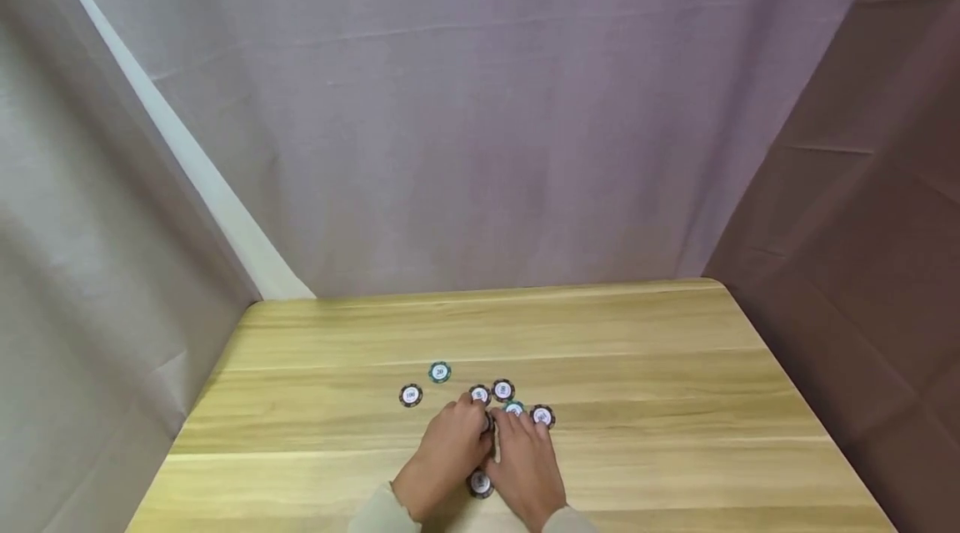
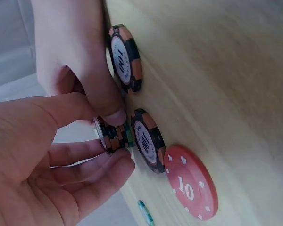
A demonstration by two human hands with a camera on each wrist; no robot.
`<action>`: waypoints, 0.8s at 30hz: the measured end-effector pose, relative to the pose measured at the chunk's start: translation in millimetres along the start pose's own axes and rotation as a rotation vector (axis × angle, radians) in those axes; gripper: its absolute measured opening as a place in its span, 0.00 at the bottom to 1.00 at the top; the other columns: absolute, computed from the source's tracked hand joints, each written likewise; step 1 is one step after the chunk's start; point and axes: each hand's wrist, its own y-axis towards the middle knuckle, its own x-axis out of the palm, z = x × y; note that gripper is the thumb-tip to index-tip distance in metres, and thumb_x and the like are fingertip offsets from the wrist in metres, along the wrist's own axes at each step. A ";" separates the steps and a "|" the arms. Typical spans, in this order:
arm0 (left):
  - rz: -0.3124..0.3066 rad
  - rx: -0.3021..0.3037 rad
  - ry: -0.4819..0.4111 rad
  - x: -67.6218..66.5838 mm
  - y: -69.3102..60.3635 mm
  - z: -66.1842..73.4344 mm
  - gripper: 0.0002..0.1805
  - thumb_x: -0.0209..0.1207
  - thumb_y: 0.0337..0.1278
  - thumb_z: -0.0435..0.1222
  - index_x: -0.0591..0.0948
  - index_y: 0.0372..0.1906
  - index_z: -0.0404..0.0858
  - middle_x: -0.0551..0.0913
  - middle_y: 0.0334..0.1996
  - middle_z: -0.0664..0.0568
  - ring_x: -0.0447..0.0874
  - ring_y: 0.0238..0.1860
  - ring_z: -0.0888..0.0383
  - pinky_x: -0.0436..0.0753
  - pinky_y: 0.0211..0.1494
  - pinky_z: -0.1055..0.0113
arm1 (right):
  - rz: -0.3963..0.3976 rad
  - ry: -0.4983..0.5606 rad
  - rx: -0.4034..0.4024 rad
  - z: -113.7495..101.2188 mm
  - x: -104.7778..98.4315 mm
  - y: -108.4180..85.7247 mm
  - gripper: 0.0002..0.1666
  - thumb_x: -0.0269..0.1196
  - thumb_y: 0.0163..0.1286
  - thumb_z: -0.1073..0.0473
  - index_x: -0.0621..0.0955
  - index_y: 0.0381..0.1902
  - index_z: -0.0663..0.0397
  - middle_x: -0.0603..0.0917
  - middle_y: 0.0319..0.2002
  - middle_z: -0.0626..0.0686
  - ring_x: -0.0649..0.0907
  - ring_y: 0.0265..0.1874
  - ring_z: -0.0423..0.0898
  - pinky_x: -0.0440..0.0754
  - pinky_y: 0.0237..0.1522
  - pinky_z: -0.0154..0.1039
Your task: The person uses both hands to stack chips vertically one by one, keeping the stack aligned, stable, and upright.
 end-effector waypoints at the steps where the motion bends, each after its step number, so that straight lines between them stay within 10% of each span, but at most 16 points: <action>1: -0.004 -0.003 -0.007 -0.4 0.5 0.3 0.12 0.69 0.51 0.39 0.84 0.35 0.34 0.81 0.32 0.44 0.81 0.27 0.53 0.80 0.23 0.66 | -0.004 0.005 0.006 0.6 0.0 -0.2 0.31 0.68 0.52 0.48 0.79 0.56 0.47 0.69 0.27 0.36 0.70 0.33 0.39 0.64 0.40 0.40; 8: 0.026 -0.042 -0.081 -1.6 0.0 -7.5 0.15 0.66 0.56 0.42 0.82 0.41 0.34 0.80 0.34 0.45 0.82 0.34 0.51 0.82 0.27 0.61 | 0.023 -0.001 -0.016 0.5 3.2 -0.6 0.31 0.68 0.55 0.43 0.80 0.55 0.48 0.80 0.36 0.40 0.75 0.38 0.41 0.66 0.40 0.40; 16: 0.280 -0.081 -0.044 -16.1 1.6 -43.4 0.13 0.64 0.60 0.40 0.84 0.44 0.37 0.82 0.41 0.44 0.80 0.42 0.49 0.82 0.39 0.56 | 0.080 0.004 -0.044 -2.1 0.2 1.3 0.27 0.66 0.60 0.40 0.81 0.52 0.50 0.68 0.25 0.35 0.68 0.30 0.38 0.64 0.37 0.37; 24: 0.250 -0.131 -0.149 -11.7 -2.4 -69.2 0.17 0.61 0.63 0.35 0.80 0.55 0.36 0.79 0.51 0.39 0.77 0.50 0.41 0.79 0.47 0.50 | 0.032 0.008 -0.011 -1.7 -1.5 -0.7 0.29 0.64 0.62 0.39 0.81 0.53 0.49 0.68 0.25 0.35 0.68 0.30 0.37 0.64 0.37 0.36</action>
